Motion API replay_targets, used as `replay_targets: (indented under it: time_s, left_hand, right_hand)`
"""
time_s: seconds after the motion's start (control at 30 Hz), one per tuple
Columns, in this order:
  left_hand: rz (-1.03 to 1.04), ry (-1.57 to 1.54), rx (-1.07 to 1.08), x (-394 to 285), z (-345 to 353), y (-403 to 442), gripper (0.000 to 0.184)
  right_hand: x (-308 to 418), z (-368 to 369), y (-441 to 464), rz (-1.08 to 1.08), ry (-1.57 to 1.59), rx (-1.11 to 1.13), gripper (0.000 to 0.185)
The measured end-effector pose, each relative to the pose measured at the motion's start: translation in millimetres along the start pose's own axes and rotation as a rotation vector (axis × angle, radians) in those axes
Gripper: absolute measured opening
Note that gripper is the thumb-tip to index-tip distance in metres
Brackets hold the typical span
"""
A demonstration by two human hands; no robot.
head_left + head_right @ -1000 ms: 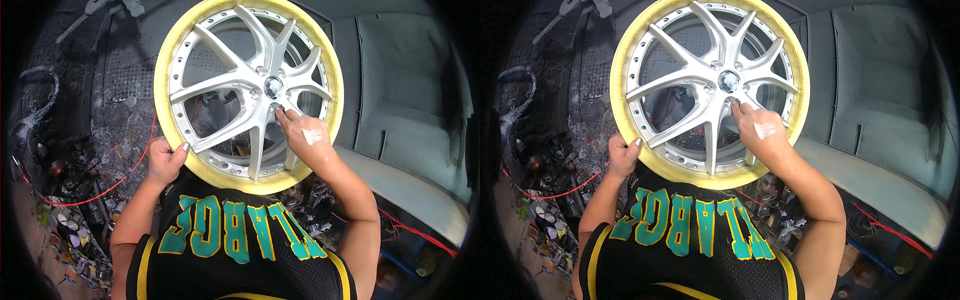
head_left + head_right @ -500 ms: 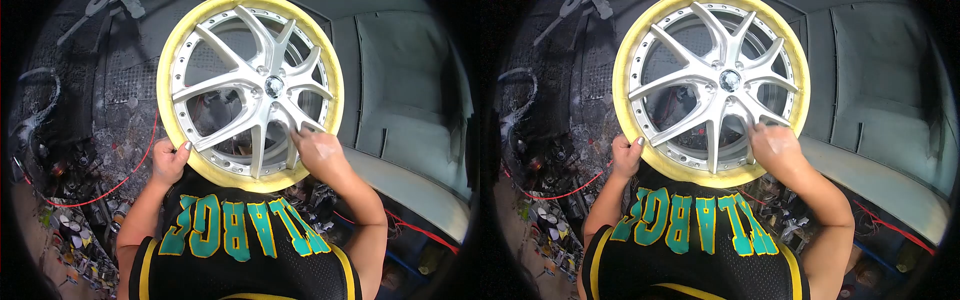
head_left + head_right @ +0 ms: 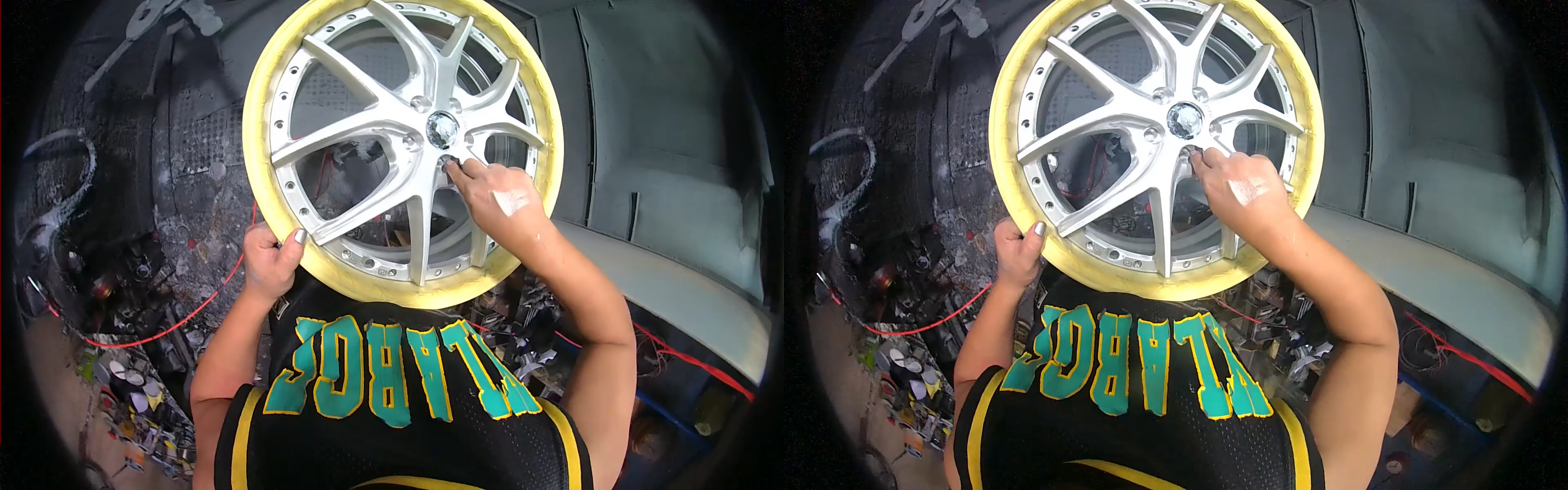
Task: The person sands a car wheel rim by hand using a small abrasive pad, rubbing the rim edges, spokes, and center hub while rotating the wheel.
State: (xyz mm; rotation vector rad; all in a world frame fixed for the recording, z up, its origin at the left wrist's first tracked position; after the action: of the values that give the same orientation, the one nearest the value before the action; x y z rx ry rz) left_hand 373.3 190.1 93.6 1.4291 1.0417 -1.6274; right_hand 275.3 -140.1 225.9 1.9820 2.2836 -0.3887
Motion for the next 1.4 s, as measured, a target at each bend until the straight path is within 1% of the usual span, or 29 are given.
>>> replay_targets:
  time_s: [0.07, 0.2, 0.27, 0.3, 0.37, 0.4, 0.47, 0.5, 0.53, 0.6, 0.63, 0.77, 0.83, 0.93, 0.97, 1.03, 1.07, 1.13, 1.2, 1.27, 1.33, 1.4]
  left_hand:
    - [0.0, 0.012, 0.006, -4.1, 0.2, 1.1, 0.028]
    - [-0.016, -0.025, -0.011, -0.3, 2.9, -1.2, 0.028]
    - [-0.007, -0.038, -0.022, -1.4, 2.4, 0.0, 0.028]
    - [-0.006, -0.038, -0.019, -3.5, 2.9, 0.5, 0.028]
    - [-0.007, -0.043, -0.017, -3.5, 3.4, 1.3, 0.028]
    - [0.007, -0.04, -0.019, -1.5, 2.9, 1.6, 0.028]
    - [0.022, -0.036, -0.029, 2.1, 2.4, 1.5, 0.029]
    - [0.027, -0.035, -0.039, 3.5, 2.2, 2.1, 0.029]
    - [0.03, -0.033, -0.05, 4.7, 2.7, 1.9, 0.029]
    - [0.03, -0.029, -0.043, 3.9, 2.4, 2.0, 0.03]
    - [0.037, -0.027, -0.034, 2.6, 1.8, 3.0, 0.03]
    - [0.033, -0.017, -0.053, -0.6, 3.5, 1.7, 0.03]
    - [0.038, -0.001, -0.044, -0.7, 2.0, 1.9, 0.03]
    - [-0.005, 0.006, -0.001, 0.8, -2.0, 0.2, 0.03]
    - [-0.005, 0.011, 0.007, 1.0, -3.8, -1.6, 0.03]
    - [0.006, 0.046, -0.035, 3.5, -2.5, -2.5, 0.03]
    - [0.012, 0.045, -0.032, 4.8, 0.1, -2.5, 0.03]
    - [-0.029, -0.082, -0.113, 8.9, 2.9, -3.6, 0.03]
    - [-0.032, -0.062, -0.093, 3.8, -0.3, -0.9, 0.029]
    - [0.03, 0.023, -0.015, -3.1, -2.0, 2.4, 0.029]
    - [0.034, 0.021, -0.025, -0.9, -2.6, 2.5, 0.029]
    - [0.04, 0.019, -0.025, 0.6, -1.2, 0.6, 0.029]
  right_hand:
    - [-3.2, 2.7, -4.9, -0.023, 0.021, 0.005, 0.044]
    - [5.1, -13.4, -32.5, 0.003, 0.036, 0.011, 0.044]
    - [10.6, -15.6, -42.0, 0.074, 0.022, 0.105, 0.052]
    - [14.0, -19.5, -45.7, 0.076, 0.018, 0.104, 0.052]
    - [20.0, -27.3, -54.4, 0.133, 0.082, 0.122, 0.044]
    - [22.6, -30.4, -62.4, 0.132, 0.079, 0.124, 0.044]
    - [28.1, -32.8, -77.9, 0.115, 0.26, 0.284, 0.046]
    - [28.9, -40.1, -80.5, 0.127, 0.303, 0.321, 0.05]
    - [27.6, -47.4, -75.5, 0.123, 0.305, 0.322, 0.05]
    - [23.8, -58.5, -62.6, 0.198, 0.266, 0.15, 0.054]
    - [21.1, -49.6, -60.9, 0.209, 0.267, 0.128, 0.057]
    - [21.5, -12.4, -41.4, 0.25, 0.257, 0.08, 0.055]
    - [25.8, -2.4, -31.5, 0.247, 0.229, -0.047, 0.053]
    - [30.0, 2.7, -34.8, 0.313, 0.174, -0.004, 0.049]
    - [30.5, -6.2, -41.0, 0.322, 0.178, -0.004, 0.049]
    - [24.4, -29.4, -58.1, 0.292, 0.225, 0.177, 0.046]
    - [22.5, -32.5, -60.6, 0.297, 0.222, 0.172, 0.046]
    - [20.3, -38.0, -63.5, 0.229, 0.26, 0.009, 0.044]
    - [18.7, -25.5, -58.8, 0.232, 0.21, 0.028, 0.044]
    - [14.6, -20.0, -48.6, 0.226, 0.163, 0.045, 0.044]
    - [10.6, -17.4, -45.3, 0.169, 0.095, 0.048, 0.042]
    - [3.6, -13.3, -29.3, 0.155, 0.096, 0.08, 0.043]
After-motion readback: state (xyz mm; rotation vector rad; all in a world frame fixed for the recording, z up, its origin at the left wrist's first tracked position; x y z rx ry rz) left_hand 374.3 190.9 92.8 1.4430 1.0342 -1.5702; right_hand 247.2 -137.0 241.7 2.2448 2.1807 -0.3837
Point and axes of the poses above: each hand's wrist, its own y-axis towards the middle knuckle, its own z-axis out of the palm, x = y × z, the point moved 2 cm from there along y, towards the middle knuckle, and after that the axes turned 13 degrees about -x, right-handed, at the moved point
